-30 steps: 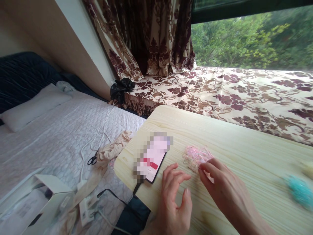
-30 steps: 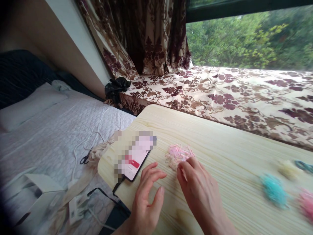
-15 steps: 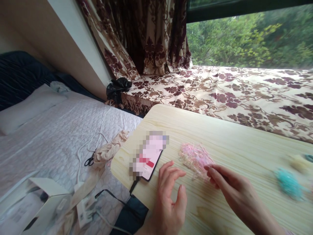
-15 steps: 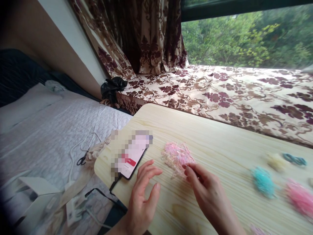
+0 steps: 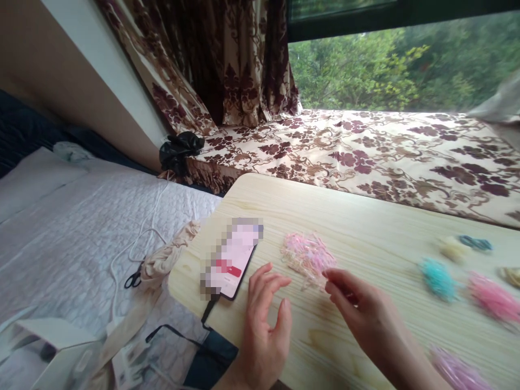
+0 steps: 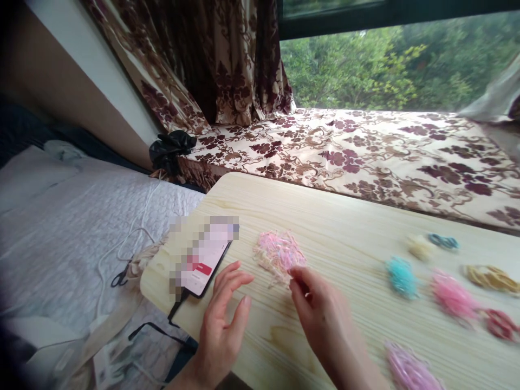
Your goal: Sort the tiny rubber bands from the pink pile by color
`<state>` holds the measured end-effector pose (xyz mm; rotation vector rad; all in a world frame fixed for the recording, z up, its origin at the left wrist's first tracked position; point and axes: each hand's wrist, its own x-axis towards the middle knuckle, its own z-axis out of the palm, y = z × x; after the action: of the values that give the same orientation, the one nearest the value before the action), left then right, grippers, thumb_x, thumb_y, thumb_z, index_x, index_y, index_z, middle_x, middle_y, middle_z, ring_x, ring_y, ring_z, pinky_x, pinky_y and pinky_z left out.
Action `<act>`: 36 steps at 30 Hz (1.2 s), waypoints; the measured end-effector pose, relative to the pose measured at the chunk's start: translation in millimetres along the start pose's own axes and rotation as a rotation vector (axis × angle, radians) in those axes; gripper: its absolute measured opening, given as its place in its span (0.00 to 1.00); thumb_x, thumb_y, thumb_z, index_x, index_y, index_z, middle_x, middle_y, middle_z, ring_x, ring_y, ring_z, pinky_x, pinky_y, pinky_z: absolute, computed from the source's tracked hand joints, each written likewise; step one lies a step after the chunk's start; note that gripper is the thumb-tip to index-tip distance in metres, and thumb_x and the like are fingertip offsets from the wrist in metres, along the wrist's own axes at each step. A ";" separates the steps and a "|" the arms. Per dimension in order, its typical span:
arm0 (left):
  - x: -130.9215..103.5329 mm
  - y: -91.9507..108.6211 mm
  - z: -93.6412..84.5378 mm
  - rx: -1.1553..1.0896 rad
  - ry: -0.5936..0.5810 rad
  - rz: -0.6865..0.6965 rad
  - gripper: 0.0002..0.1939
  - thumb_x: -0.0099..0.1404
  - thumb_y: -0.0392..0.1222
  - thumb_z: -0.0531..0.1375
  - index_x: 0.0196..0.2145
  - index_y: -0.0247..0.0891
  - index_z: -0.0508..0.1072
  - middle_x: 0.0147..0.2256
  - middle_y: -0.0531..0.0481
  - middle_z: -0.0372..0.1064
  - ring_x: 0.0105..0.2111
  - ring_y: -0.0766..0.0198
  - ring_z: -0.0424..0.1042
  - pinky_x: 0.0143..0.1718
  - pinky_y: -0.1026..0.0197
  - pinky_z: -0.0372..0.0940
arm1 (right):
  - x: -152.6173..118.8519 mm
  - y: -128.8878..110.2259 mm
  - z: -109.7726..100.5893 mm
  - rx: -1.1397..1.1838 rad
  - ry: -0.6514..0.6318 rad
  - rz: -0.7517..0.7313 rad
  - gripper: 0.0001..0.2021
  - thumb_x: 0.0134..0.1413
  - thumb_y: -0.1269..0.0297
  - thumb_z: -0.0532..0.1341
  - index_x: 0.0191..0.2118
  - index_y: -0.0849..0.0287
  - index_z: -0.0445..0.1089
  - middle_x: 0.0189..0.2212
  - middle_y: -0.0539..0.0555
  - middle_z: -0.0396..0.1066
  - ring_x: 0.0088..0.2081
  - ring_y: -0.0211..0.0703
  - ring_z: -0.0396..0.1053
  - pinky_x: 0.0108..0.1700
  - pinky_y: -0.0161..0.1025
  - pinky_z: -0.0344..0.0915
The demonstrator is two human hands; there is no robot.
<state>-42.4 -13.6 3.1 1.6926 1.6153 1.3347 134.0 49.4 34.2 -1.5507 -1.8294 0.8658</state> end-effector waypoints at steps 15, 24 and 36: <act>2.7 0.5 0.3 0.036 0.021 0.046 0.16 0.66 0.29 0.52 0.48 0.42 0.69 0.48 0.45 0.71 0.59 0.54 0.62 0.58 0.46 0.63 | -45.5 20.9 -45.9 -0.560 0.131 -0.319 0.14 0.63 0.58 0.51 0.29 0.50 0.70 0.24 0.46 0.73 0.18 0.35 0.70 0.15 0.33 0.59; 0.6 -1.1 0.5 0.035 0.000 0.043 0.15 0.67 0.30 0.52 0.48 0.42 0.70 0.50 0.46 0.70 0.60 0.55 0.61 0.59 0.48 0.61 | -55.5 43.2 -52.2 -0.614 0.041 -0.148 0.11 0.62 0.52 0.55 0.38 0.47 0.72 0.35 0.47 0.75 0.23 0.36 0.73 0.20 0.33 0.63; -1.7 -6.1 0.2 0.057 -0.010 0.036 0.15 0.68 0.32 0.53 0.49 0.45 0.69 0.52 0.49 0.69 0.60 0.59 0.60 0.60 0.53 0.60 | -51.0 28.7 -39.6 -0.591 0.068 -0.233 0.18 0.65 0.60 0.48 0.26 0.53 0.67 0.24 0.49 0.68 0.24 0.39 0.70 0.27 0.36 0.63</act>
<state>-45.0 -13.8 -2.7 1.7666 1.6394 1.3060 190.1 6.4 35.0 -1.6196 -2.2835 0.1597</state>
